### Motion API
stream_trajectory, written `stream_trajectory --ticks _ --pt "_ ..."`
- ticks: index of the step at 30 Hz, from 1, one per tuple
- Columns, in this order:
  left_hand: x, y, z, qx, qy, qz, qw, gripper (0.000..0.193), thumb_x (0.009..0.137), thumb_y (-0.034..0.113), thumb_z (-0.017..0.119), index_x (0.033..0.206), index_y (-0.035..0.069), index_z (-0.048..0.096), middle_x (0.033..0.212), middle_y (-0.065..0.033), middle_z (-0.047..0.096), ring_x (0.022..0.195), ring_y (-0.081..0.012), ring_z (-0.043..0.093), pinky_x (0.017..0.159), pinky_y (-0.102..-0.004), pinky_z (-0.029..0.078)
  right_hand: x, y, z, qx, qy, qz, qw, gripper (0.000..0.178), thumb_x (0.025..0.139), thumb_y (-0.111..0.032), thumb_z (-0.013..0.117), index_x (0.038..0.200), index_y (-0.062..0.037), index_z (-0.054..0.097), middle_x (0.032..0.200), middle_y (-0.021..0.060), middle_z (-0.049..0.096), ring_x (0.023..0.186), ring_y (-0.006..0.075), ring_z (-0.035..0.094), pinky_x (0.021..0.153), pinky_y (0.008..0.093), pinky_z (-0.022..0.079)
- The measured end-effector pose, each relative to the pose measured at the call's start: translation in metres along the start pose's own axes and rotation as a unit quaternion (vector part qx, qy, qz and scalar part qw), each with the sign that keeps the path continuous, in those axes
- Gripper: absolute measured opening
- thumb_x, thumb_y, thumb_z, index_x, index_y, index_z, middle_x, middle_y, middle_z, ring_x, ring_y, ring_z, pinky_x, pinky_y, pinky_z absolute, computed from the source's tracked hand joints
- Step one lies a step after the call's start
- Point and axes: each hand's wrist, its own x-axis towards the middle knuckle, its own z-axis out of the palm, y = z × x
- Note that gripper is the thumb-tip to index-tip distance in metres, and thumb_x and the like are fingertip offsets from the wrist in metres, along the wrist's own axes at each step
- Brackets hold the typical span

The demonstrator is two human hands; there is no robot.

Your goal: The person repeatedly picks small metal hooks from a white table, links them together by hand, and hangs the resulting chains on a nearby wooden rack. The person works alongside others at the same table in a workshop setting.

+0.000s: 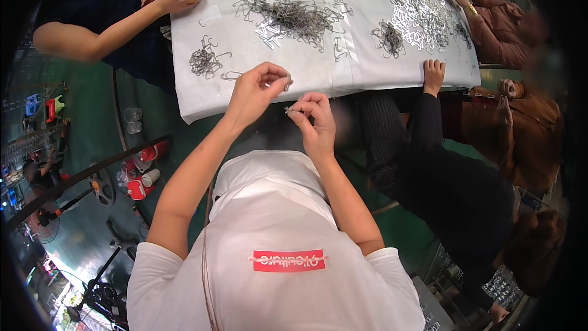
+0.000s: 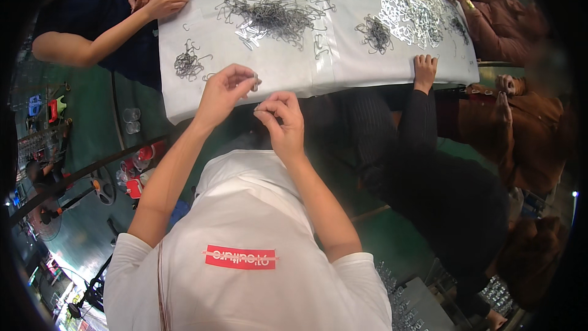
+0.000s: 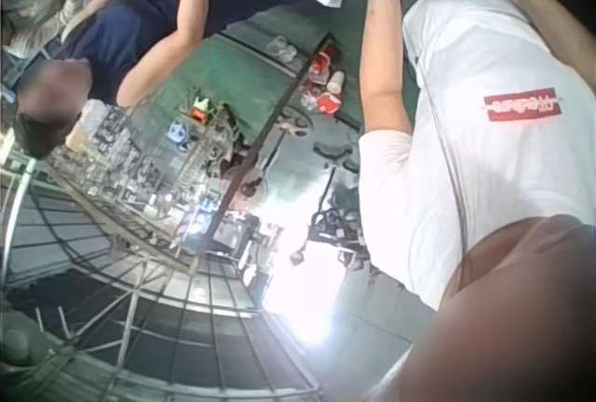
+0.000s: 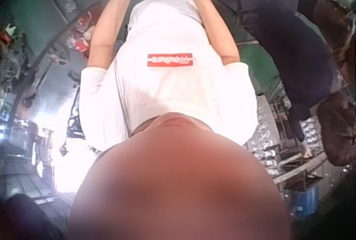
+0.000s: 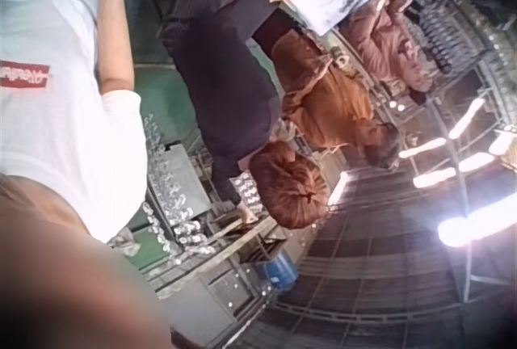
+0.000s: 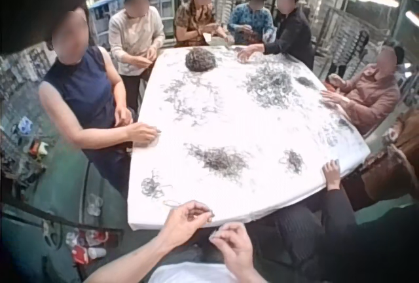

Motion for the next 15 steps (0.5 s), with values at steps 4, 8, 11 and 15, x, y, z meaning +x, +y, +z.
stream_trajectory --ticks 4,8,11,15 --pt "-0.026 0.015 0.008 -0.055 0.003 0.031 0.998 0.013 0.084 0.007 0.063 0.095 0.000 0.063 0.083 -0.0032 0.066 0.078 -0.0073 0.061 0.070 -0.0222 0.049 0.000 -0.003 -0.001 -0.002 0.002 0.024 1.000 0.007 0.077 -0.001 0.068 0.083 -0.0040 0.066 0.096 0.0030 0.049 0.080 0.0108 0.051 0.065 0.0221 0.042" --pt "-0.035 0.015 0.009 -0.035 -0.001 0.049 0.998 0.012 0.084 0.007 0.062 0.094 -0.001 0.064 0.084 -0.0043 0.067 0.078 -0.0082 0.062 0.072 -0.0226 0.049 -0.002 -0.007 0.000 0.015 -0.005 0.042 0.999 0.006 0.079 -0.004 0.068 0.084 -0.0048 0.064 0.097 0.0025 0.048 0.085 0.0118 0.048 0.072 0.0233 0.041" --pt "-0.037 0.016 0.009 -0.012 0.003 0.069 0.998 0.012 0.084 0.007 0.063 0.093 0.000 0.065 0.085 -0.0046 0.068 0.078 -0.0096 0.063 0.072 -0.0235 0.049 -0.002 -0.006 0.000 0.003 0.004 0.026 1.000 0.007 0.077 -0.003 0.069 0.083 -0.0039 0.066 0.094 0.0025 0.050 0.079 0.0108 0.051 0.065 0.0224 0.042" --pt "-0.040 0.018 0.007 0.018 -0.007 0.090 0.996 0.011 0.082 0.006 0.062 0.092 0.001 0.065 0.088 -0.0049 0.067 0.080 -0.0118 0.063 0.071 -0.0248 0.049 -0.001 -0.002 -0.001 -0.034 0.000 0.017 0.999 0.008 0.075 -0.003 0.070 0.082 -0.0039 0.067 0.091 0.0025 0.052 0.077 0.0117 0.052 0.063 0.0236 0.042"
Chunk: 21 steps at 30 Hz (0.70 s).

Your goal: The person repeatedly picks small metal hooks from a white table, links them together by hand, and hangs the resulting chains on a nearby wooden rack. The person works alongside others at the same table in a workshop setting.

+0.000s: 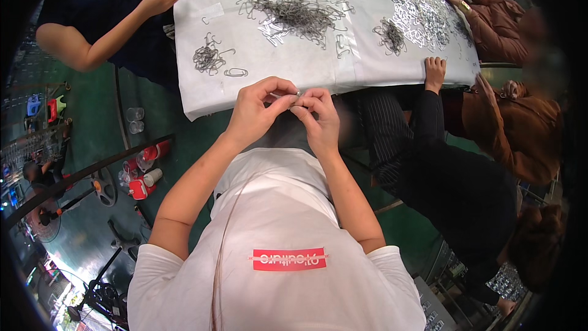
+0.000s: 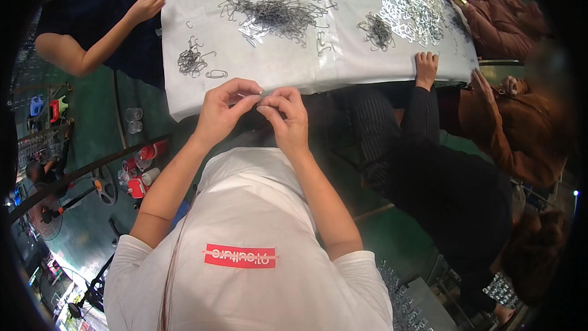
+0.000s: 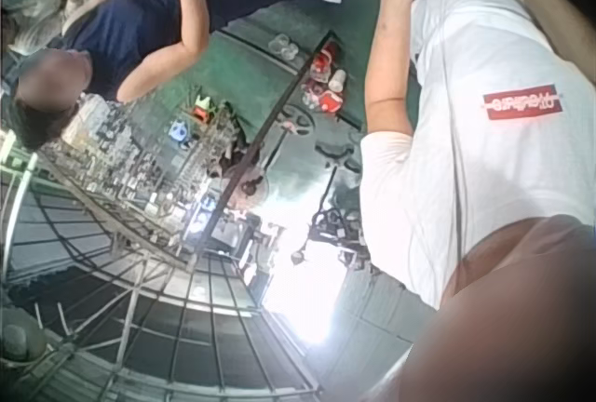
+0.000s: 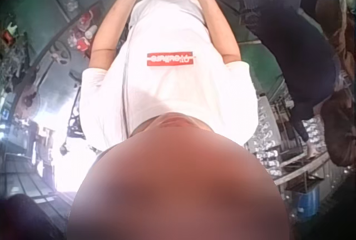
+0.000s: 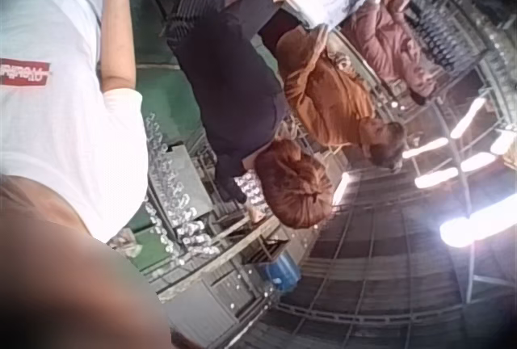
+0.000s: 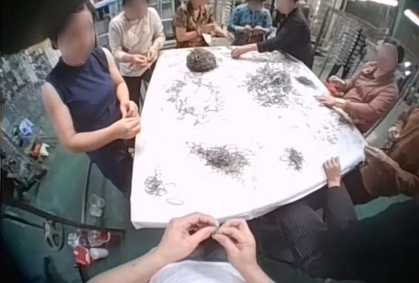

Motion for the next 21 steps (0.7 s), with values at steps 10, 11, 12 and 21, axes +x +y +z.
stream_trajectory --ticks 10,11,12,21 --pt "-0.007 -0.007 0.000 0.033 -0.008 0.079 0.996 0.009 0.080 0.002 0.062 0.089 0.003 0.064 0.097 -0.0059 0.061 0.081 -0.0139 0.057 0.069 -0.0251 0.046 0.018 0.030 -0.041 -0.011 -0.096 0.043 0.994 0.020 0.076 -0.010 0.071 0.095 -0.0063 0.067 0.090 0.0026 0.060 0.077 0.0131 0.055 0.065 0.0252 0.043" --pt "-0.007 -0.009 0.001 0.042 -0.008 0.084 0.996 0.009 0.080 0.001 0.063 0.089 0.003 0.064 0.097 -0.0060 0.061 0.080 -0.0138 0.057 0.069 -0.0250 0.046 0.032 0.039 -0.051 -0.049 -0.073 0.063 0.994 0.018 0.077 -0.011 0.070 0.094 -0.0058 0.067 0.089 0.0035 0.062 0.077 0.0137 0.057 0.066 0.0261 0.043" --pt "-0.008 -0.010 0.001 0.040 -0.007 0.084 0.996 0.010 0.080 0.001 0.063 0.089 0.003 0.064 0.097 -0.0061 0.061 0.080 -0.0138 0.057 0.069 -0.0250 0.046 0.049 0.050 -0.060 -0.084 -0.057 0.063 0.993 0.017 0.079 -0.013 0.068 0.094 -0.0053 0.067 0.087 0.0044 0.064 0.077 0.0143 0.058 0.066 0.0270 0.044" --pt "-0.012 -0.012 0.013 0.040 0.027 0.057 0.997 0.012 0.079 -0.001 0.065 0.090 0.003 0.064 0.098 -0.0066 0.062 0.075 -0.0126 0.056 0.068 -0.0243 0.047 0.181 0.099 -0.082 -0.418 0.010 0.214 0.883 0.022 0.079 -0.027 0.065 0.088 -0.0082 0.071 0.088 0.0121 0.069 0.085 0.0292 0.065 0.075 0.0397 0.049"
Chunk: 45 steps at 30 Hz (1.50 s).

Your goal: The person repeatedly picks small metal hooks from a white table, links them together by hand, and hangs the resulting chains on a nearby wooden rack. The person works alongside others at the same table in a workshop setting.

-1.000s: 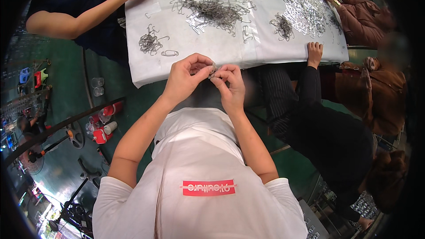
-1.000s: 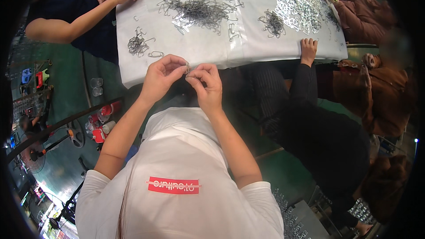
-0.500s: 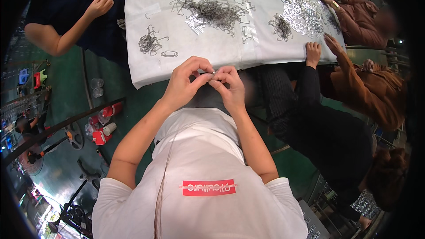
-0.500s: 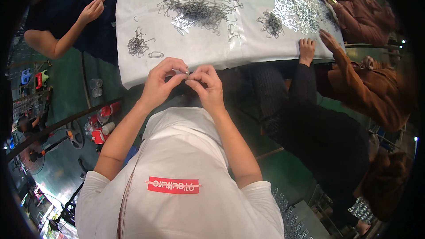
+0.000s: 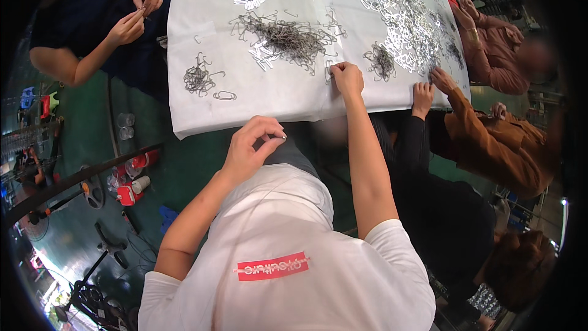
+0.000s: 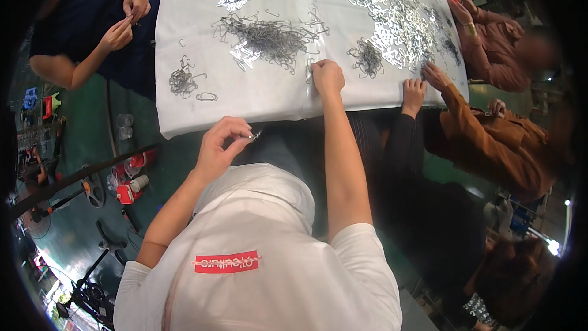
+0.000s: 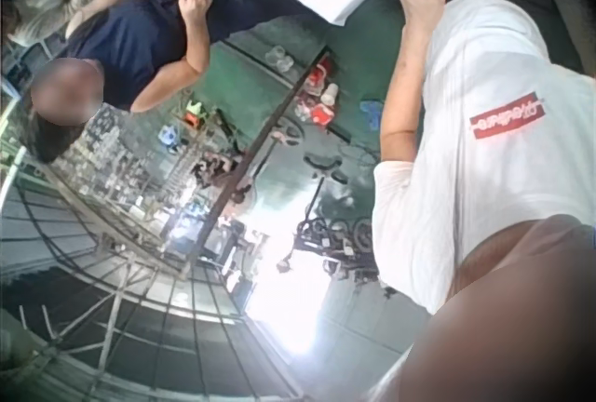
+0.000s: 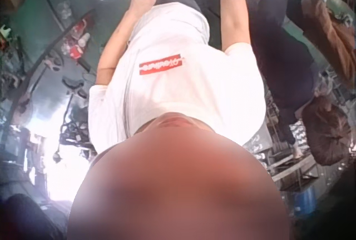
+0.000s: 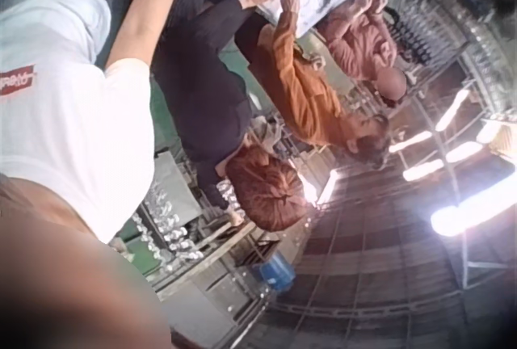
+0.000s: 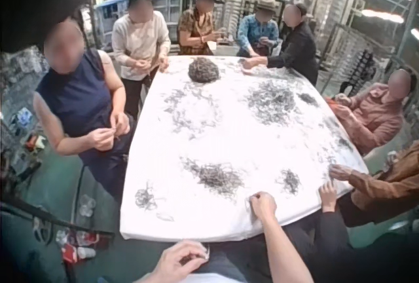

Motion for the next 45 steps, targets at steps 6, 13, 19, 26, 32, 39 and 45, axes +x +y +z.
stream_trajectory --ticks 6,13,19,26,32,39,45 --pt "0.000 -0.001 0.004 -0.011 0.009 0.007 1.000 0.011 0.079 -0.001 0.065 0.090 0.003 0.064 0.099 -0.0067 0.062 0.076 -0.0126 0.057 0.068 -0.0242 0.047 0.021 -0.020 0.014 -0.150 -0.063 -0.040 0.986 0.023 0.079 -0.026 0.061 0.088 -0.0060 0.071 0.090 0.0144 0.068 0.086 0.0321 0.065 0.075 0.0405 0.049" --pt "-0.005 -0.003 0.005 -0.020 0.027 0.011 0.999 0.012 0.080 0.000 0.064 0.091 0.003 0.064 0.092 -0.0054 0.063 0.073 -0.0117 0.056 0.066 -0.0239 0.046 0.020 0.004 0.002 0.193 -0.148 -0.100 0.965 0.011 0.081 -0.014 0.063 0.080 -0.0034 0.063 0.076 0.0049 0.063 0.065 0.0128 0.055 0.058 0.0253 0.042" --pt "-0.010 -0.010 0.007 -0.005 0.023 0.007 1.000 0.011 0.081 0.001 0.064 0.091 0.003 0.064 0.088 -0.0050 0.064 0.067 -0.0114 0.054 0.064 -0.0233 0.046 -0.027 0.003 -0.010 0.402 -0.229 -0.038 0.886 0.012 0.085 -0.011 0.065 0.089 -0.0021 0.057 0.076 0.0030 0.062 0.062 0.0061 0.050 0.054 0.0195 0.036" --pt "-0.006 -0.015 0.009 -0.034 0.043 -0.026 0.998 0.010 0.082 0.003 0.064 0.092 0.003 0.064 0.084 -0.0040 0.067 0.068 -0.0106 0.058 0.064 -0.0236 0.046 -0.151 -0.031 -0.034 0.523 -0.158 -0.051 0.836 0.035 0.081 -0.006 0.067 0.109 0.0013 0.047 0.085 0.0101 0.064 0.071 0.0116 0.060 0.053 0.0198 0.043" --pt "-0.007 -0.013 0.009 -0.044 0.045 0.012 0.998 0.011 0.082 0.001 0.063 0.093 0.003 0.064 0.085 -0.0041 0.067 0.069 -0.0106 0.058 0.065 -0.0238 0.047 -0.217 -0.052 -0.043 0.590 -0.133 -0.068 0.793 0.036 0.081 0.000 0.067 0.109 0.0023 0.045 0.088 0.0123 0.064 0.074 0.0138 0.061 0.059 0.0217 0.049" --pt "-0.011 -0.006 0.010 -0.030 0.050 0.038 0.998 0.016 0.080 -0.002 0.063 0.095 0.002 0.064 0.086 -0.0053 0.067 0.072 -0.0114 0.060 0.065 -0.0240 0.048 -0.223 -0.057 -0.028 0.612 -0.092 -0.076 0.782 0.032 0.083 0.001 0.065 0.108 0.0029 0.045 0.087 0.0125 0.063 0.075 0.0143 0.061 0.065 0.0232 0.053" --pt "-0.013 -0.014 0.011 0.016 0.072 0.080 0.994 0.020 0.079 -0.001 0.064 0.099 0.004 0.063 0.091 -0.0073 0.065 0.076 -0.0159 0.062 0.066 -0.0264 0.049 -0.234 -0.056 -0.011 0.565 0.028 -0.169 0.807 0.028 0.083 0.005 0.063 0.104 0.0015 0.045 0.090 0.0135 0.065 0.078 0.0148 0.063 0.067 0.0230 0.053"
